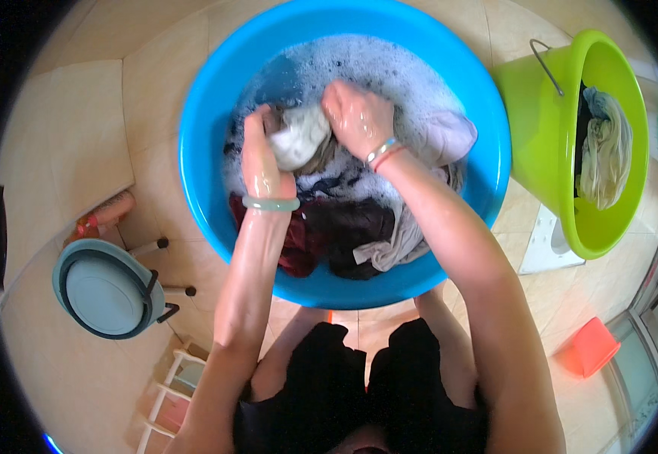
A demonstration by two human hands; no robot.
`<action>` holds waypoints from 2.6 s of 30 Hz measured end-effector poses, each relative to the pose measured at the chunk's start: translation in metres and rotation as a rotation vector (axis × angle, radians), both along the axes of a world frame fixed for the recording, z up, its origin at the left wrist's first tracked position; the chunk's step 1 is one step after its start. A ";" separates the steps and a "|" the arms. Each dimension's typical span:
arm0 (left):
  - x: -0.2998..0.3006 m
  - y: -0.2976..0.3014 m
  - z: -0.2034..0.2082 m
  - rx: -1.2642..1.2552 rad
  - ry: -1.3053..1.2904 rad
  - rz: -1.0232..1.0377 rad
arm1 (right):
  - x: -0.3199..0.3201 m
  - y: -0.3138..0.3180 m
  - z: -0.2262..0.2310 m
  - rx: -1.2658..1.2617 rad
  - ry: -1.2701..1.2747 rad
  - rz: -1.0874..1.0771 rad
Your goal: The person hand-washes various garments in a blue basin filled with soapy water. They scrub and rinse items one by one, including a white cloth, a dark garment, and a maroon piece, then transfer the cleaned items into a green bucket.
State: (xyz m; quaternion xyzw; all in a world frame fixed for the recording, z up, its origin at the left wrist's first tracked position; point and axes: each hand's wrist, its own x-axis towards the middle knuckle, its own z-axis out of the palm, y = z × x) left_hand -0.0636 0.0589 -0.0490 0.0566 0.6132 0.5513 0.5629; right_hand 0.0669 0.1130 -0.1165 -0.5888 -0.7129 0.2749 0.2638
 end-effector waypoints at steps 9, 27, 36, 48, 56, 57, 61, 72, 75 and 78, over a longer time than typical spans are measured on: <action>-0.049 0.002 -0.031 0.108 -0.303 -0.060 | 0.006 -0.020 -0.028 0.203 -0.363 0.349; -0.038 0.013 0.005 0.314 -0.758 -0.106 | -0.021 -0.089 0.160 0.101 0.209 0.289; 0.002 0.003 0.069 0.153 -0.270 -0.097 | -0.055 -0.078 0.136 0.462 0.067 0.173; 0.000 -0.017 0.008 0.311 -0.273 -0.034 | -0.039 -0.044 0.112 0.364 0.381 0.151; 0.006 -0.010 0.007 -0.043 -0.027 0.058 | -0.003 -0.016 0.015 0.030 0.126 0.041; 0.005 -0.009 0.003 -0.014 -0.114 0.136 | -0.003 -0.011 0.015 -0.022 0.060 0.033; -0.030 0.001 -0.022 0.141 -0.316 0.036 | 0.010 0.020 -0.004 -0.190 0.102 -0.130; -0.032 -0.004 -0.039 0.063 -0.260 -0.105 | -0.006 0.015 -0.019 -0.259 -0.104 0.159; -0.034 0.003 -0.039 0.086 -0.322 -0.195 | -0.019 -0.016 0.028 0.094 0.312 0.234; -0.039 0.015 -0.030 0.249 -0.508 -0.167 | -0.019 -0.061 0.109 0.108 0.309 0.508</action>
